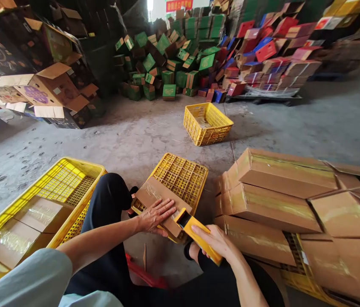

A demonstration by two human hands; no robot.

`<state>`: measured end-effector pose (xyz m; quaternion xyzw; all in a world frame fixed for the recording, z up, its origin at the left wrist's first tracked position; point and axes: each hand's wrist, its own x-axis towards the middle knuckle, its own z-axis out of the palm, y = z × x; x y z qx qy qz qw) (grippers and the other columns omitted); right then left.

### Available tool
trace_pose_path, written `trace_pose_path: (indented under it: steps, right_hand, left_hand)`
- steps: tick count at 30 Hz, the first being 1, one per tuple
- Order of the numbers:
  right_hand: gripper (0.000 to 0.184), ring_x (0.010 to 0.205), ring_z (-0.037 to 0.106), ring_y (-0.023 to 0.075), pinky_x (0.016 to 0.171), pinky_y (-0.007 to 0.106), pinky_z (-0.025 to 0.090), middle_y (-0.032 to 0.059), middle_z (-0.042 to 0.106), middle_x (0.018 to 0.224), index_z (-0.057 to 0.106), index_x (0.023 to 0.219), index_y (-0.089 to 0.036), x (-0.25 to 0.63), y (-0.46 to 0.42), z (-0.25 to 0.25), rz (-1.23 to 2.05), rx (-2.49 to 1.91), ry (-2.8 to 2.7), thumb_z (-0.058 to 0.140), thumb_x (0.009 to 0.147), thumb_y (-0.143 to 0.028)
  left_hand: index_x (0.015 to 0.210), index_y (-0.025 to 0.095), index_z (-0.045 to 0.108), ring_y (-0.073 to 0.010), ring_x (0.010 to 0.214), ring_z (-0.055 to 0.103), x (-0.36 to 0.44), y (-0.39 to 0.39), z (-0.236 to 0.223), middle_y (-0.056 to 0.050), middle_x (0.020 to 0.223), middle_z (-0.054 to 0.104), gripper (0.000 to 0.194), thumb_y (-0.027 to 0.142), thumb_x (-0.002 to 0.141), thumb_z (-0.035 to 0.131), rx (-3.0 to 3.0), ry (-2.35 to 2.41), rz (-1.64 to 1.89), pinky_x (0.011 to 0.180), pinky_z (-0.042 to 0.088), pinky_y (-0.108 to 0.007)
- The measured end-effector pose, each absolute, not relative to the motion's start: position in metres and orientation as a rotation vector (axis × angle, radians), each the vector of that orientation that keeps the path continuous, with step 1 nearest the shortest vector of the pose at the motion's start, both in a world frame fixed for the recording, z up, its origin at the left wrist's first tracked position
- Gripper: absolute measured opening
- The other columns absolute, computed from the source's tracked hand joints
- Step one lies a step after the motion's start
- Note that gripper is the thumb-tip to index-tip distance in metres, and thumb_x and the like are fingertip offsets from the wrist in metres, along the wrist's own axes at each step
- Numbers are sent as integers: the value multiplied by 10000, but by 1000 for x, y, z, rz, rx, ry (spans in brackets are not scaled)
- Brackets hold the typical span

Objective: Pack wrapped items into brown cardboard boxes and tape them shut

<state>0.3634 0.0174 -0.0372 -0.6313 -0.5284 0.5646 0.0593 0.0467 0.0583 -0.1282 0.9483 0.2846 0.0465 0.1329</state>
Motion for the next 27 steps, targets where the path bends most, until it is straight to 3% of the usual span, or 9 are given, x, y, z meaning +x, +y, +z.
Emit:
trace_pose_path:
  steps: [5,12,17,27]
  right_hand:
    - [541,574,766,240,462,224,551,116,755,618,691,813,-147,340,31,-30,1701,-1904,-1584,607,911,-673]
    - [553,554,758,253,469,257,570,86,732,571,726,840,-145,334,37,-29,1743,-1854,-1583,589,910,-676]
    - [557,607,780,267,494,257,578,99,758,609,724,838,-149,338,33,-31,1699,-1905,-1597,591,905,-686]
    - [564,604,773,255,517,253,568,126,761,622,681,806,-158,342,31,-35,1708,-1852,-1649,546,917,-694]
  left_hand:
    - [1699,211,-29,-394,1608,142,25,79,-126,-176,1747,97,1106,816,924,478,2734,814,127,1287,120,-580]
    - [1699,193,-17,-427,1603,122,36,70,-114,-192,1747,59,1168,855,884,494,2706,905,65,1281,133,-588]
    - [1678,168,-137,-360,1614,143,60,57,-112,-167,1749,89,1180,850,911,445,2676,853,127,1296,143,-532]
    - [1686,184,-102,-345,1610,175,58,60,-114,-146,1748,117,1115,840,936,397,2651,880,106,1296,164,-502]
